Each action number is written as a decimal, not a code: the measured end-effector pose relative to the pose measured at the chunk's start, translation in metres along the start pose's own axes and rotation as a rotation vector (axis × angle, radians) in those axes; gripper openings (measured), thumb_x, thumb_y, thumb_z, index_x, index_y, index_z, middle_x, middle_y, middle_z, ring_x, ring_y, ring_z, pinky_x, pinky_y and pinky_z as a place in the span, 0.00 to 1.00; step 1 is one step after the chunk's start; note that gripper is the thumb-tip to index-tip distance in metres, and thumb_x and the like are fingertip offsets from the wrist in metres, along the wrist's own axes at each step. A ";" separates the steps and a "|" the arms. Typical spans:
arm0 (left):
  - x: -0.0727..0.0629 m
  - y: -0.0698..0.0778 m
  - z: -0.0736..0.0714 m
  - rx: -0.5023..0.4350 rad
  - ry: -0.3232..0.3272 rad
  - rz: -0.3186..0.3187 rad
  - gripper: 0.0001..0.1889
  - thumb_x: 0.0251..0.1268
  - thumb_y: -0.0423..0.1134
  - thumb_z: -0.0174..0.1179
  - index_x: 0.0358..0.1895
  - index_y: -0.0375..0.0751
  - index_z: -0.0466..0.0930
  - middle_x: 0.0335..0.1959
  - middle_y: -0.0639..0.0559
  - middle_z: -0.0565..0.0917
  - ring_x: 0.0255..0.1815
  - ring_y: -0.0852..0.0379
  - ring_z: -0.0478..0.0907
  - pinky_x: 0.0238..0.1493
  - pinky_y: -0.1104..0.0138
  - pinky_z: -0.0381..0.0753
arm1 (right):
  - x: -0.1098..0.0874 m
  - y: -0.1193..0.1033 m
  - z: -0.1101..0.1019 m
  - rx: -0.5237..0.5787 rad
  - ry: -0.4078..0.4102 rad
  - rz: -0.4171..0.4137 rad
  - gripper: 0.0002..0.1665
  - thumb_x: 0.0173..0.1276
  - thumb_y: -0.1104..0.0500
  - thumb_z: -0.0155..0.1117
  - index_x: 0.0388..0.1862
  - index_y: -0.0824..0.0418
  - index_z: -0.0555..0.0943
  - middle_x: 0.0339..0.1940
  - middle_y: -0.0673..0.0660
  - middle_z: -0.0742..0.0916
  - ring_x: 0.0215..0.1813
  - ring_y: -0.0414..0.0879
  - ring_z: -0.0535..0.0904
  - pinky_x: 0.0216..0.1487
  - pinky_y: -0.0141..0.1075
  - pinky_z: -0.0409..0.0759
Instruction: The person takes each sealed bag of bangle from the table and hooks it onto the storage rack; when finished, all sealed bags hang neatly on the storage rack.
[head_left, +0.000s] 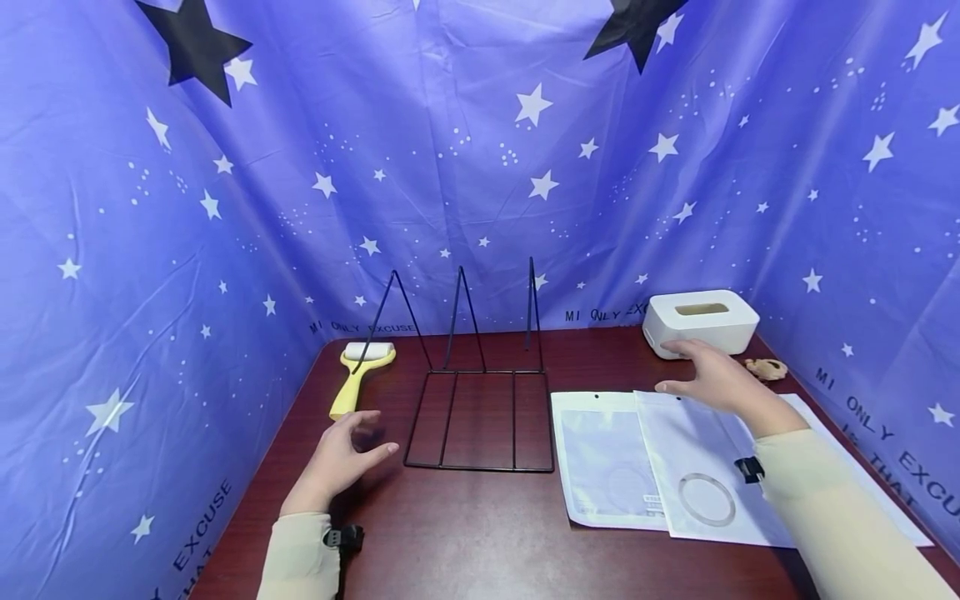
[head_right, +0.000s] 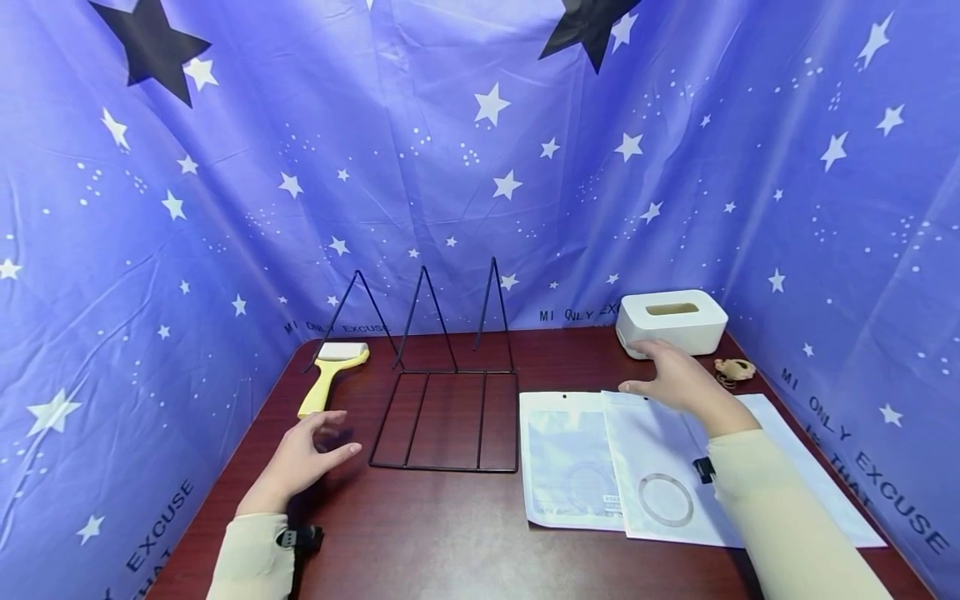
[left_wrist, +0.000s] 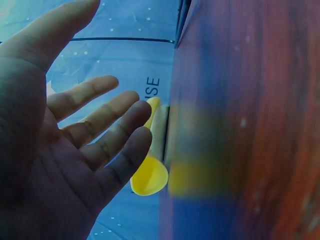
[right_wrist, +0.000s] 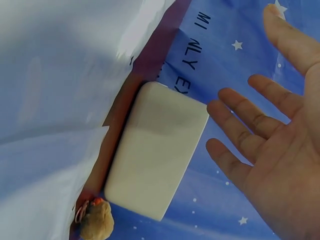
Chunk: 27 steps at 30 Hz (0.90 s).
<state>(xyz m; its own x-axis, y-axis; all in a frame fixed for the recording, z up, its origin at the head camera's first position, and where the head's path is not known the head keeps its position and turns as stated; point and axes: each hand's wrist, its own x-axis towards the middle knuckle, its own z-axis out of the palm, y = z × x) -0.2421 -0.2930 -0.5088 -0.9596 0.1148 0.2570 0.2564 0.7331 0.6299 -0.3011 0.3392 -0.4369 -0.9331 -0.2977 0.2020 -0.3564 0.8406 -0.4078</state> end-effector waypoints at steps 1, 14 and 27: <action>0.000 0.000 0.001 -0.003 -0.005 -0.001 0.40 0.54 0.61 0.79 0.65 0.41 0.81 0.56 0.46 0.86 0.53 0.50 0.83 0.55 0.49 0.80 | 0.002 -0.001 0.001 0.003 -0.003 -0.002 0.49 0.64 0.45 0.80 0.73 0.72 0.72 0.69 0.74 0.78 0.70 0.72 0.71 0.68 0.66 0.65; 0.002 0.001 0.013 -0.097 -0.128 -0.093 0.33 0.56 0.52 0.80 0.62 0.40 0.81 0.51 0.51 0.86 0.45 0.57 0.82 0.44 0.60 0.82 | 0.024 -0.001 0.019 0.107 -0.068 -0.044 0.42 0.61 0.53 0.83 0.68 0.73 0.77 0.63 0.72 0.83 0.64 0.71 0.78 0.63 0.63 0.74; 0.001 0.002 0.023 -0.045 -0.165 -0.115 0.29 0.53 0.48 0.82 0.55 0.41 0.82 0.39 0.54 0.80 0.32 0.57 0.74 0.35 0.64 0.75 | 0.036 0.001 0.038 0.146 -0.162 -0.046 0.44 0.55 0.56 0.86 0.66 0.73 0.77 0.62 0.72 0.83 0.64 0.70 0.78 0.63 0.63 0.74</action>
<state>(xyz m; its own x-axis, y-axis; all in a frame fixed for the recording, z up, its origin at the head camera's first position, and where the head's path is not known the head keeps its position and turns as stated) -0.2454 -0.2759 -0.5244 -0.9879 0.1428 0.0605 0.1455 0.7176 0.6811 -0.3370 0.3122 -0.4639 -0.9069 -0.4133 0.0822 -0.3912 0.7534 -0.5285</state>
